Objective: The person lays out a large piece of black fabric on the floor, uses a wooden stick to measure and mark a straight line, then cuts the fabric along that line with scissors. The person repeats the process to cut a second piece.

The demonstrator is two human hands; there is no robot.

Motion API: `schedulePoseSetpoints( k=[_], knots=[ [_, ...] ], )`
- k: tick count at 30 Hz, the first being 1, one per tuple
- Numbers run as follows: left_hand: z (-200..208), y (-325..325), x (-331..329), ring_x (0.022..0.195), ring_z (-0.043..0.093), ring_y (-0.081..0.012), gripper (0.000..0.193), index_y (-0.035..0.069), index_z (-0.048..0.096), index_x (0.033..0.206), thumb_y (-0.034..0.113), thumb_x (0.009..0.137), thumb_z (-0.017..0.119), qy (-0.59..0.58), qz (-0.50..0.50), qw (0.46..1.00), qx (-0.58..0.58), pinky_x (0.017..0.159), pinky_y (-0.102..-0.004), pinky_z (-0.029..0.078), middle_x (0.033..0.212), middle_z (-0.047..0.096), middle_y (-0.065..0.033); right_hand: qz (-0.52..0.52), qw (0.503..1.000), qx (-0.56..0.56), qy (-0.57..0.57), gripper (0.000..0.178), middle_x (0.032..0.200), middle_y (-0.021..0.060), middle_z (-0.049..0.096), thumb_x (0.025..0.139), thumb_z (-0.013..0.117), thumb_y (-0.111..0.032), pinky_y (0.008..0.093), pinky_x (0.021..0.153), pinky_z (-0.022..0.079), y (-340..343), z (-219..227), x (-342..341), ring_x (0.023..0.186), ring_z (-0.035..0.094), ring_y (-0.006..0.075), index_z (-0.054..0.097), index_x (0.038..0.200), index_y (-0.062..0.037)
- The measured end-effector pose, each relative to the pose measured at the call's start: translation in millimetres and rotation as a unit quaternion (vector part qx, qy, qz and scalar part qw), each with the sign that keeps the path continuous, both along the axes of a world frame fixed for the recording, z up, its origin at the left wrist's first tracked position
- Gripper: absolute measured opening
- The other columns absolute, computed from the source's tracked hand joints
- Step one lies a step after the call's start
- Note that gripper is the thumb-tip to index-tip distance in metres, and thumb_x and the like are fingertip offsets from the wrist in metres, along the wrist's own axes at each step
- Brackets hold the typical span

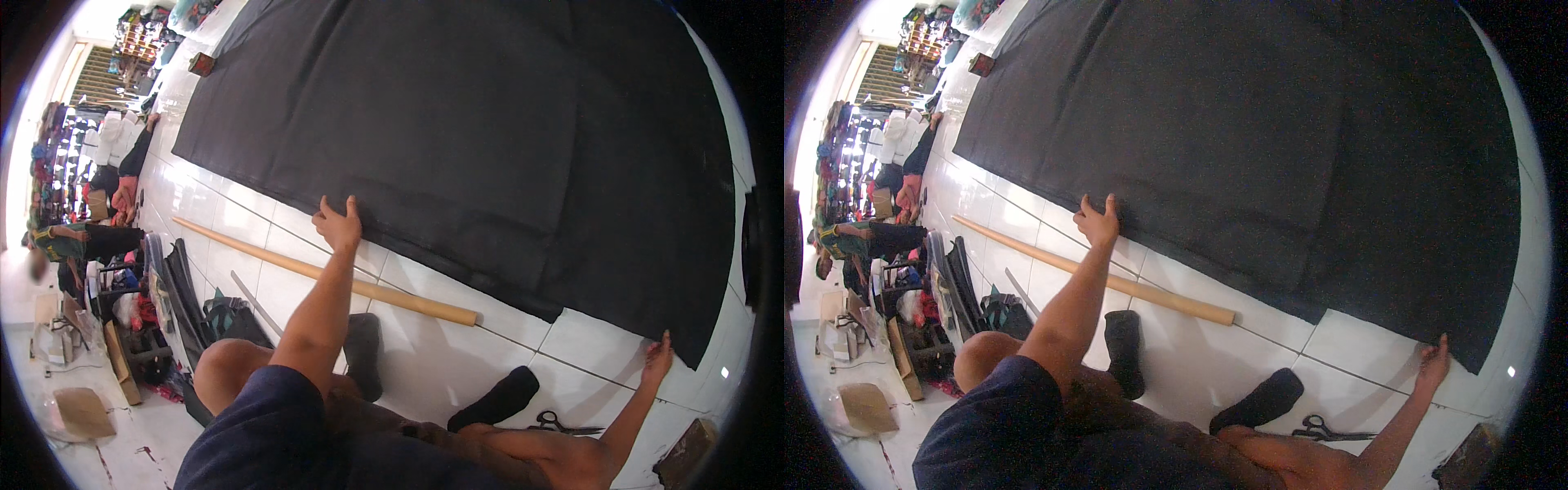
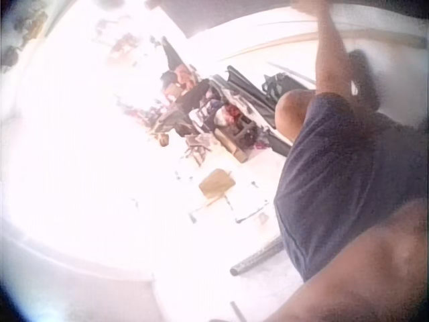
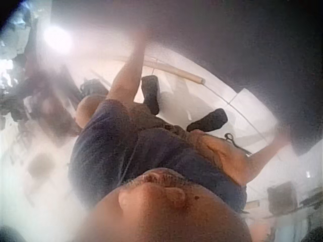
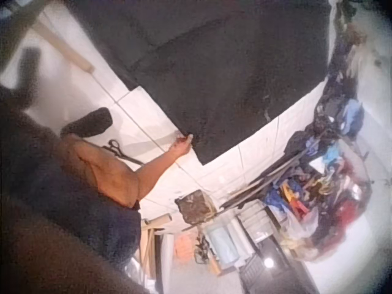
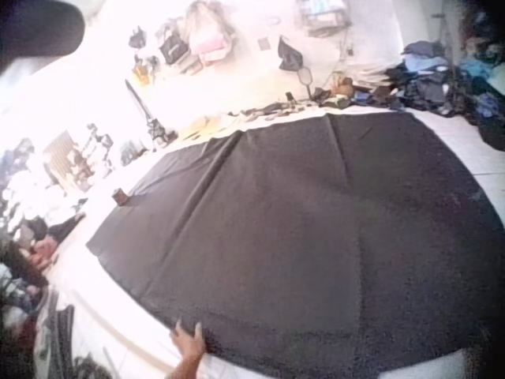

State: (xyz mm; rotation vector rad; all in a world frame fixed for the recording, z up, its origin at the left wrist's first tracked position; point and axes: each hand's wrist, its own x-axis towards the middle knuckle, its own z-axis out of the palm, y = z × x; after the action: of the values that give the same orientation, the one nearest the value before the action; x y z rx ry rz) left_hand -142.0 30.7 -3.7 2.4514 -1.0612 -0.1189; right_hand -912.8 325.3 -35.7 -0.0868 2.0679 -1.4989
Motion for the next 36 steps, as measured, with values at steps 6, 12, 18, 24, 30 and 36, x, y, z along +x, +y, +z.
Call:
schedulePoseSetpoints(
  k=[6,12,18,24,30,36],
  knots=[
    [-4.6,-2.9,40.9,0.125,0.049,-0.0431,0.074,0.005,0.043,0.146,0.04,0.089,0.074,0.107,0.029,0.991,0.073,0.109,-0.044,0.041,0.136,0.04,-0.0271,0.055,0.977,0.156,0.134,0.021,0.065,0.001,0.051,0.098,0.063,-0.025,0.0258,0.043,0.037,26.8,-6.8,19.2,0.051,0.048,0.0106,0.054,0.093,-0.0076],
    [-24.0,22.0,80.1,0.124,0.05,-0.0424,0.071,0.004,0.045,0.143,0.032,0.087,0.077,0.105,-0.002,0.993,0.046,0.108,-0.044,0.041,0.134,0.044,-0.0268,0.038,0.987,0.122,0.097,0.019,0.064,0.0029,0.054,0.098,0.062,-0.022,0.0254,0.042,0.036,27.0,-11.6,39.2,0.047,0.046,0.01,0.053,0.09,-0.0058],
    [-49.3,12.3,103.0,0.121,0.051,-0.0413,0.066,0.001,0.048,0.139,0.019,0.083,0.077,0.091,-0.051,0.994,0.034,0.106,-0.047,0.041,0.13,0.051,-0.0264,0.018,0.991,0.11,0.069,0.022,0.067,0.0004,0.053,0.094,0.066,-0.027,0.0224,0.043,0.038,36.1,-10.8,36.1,0.052,0.048,0.0088,0.054,0.086,-0.0102],
    [-65.5,-0.9,76.9,0.117,0.055,-0.0393,0.075,0.019,0.043,0.146,0.036,0.081,0.075,0.301,0.107,0.947,-0.023,0.106,-0.0464,0.043,0.138,0.04,-0.0288,-0.016,0.994,0.11,0.0,0.05,0.079,0.0047,0.06,0.089,0.07,-0.053,0.0289,0.057,0.048,40.1,27.0,43.5,0.068,0.057,0.013,0.063,0.103,-0.0055],
    [-55.6,-8.0,173.9,0.15,0.017,-0.0453,0.096,0.011,0.02,0.16,0.076,0.092,0.041,-0.176,-0.185,0.939,0.228,0.122,-0.0524,0.018,0.162,0.014,-0.0308,0.101,0.979,0.166,0.061,0.044,0.072,0.0059,0.063,0.089,0.076,-0.045,0.026,0.051,0.048,-23.1,27.7,86.2,0.059,0.06,0.0138,0.059,0.089,-0.0048],
    [-35.1,8.5,118.0,0.153,0.015,-0.0385,0.095,0.008,0.02,0.16,0.077,0.095,0.029,-0.153,-0.156,0.938,0.268,0.12,-0.0623,0.014,0.165,0.016,-0.0209,0.067,0.985,0.138,0.077,0.033,0.067,0.0028,0.058,0.093,0.073,-0.031,0.0265,0.047,0.042,6.6,19.8,91.0,0.054,0.053,0.0107,0.054,0.079,-0.0074]
  ],
)
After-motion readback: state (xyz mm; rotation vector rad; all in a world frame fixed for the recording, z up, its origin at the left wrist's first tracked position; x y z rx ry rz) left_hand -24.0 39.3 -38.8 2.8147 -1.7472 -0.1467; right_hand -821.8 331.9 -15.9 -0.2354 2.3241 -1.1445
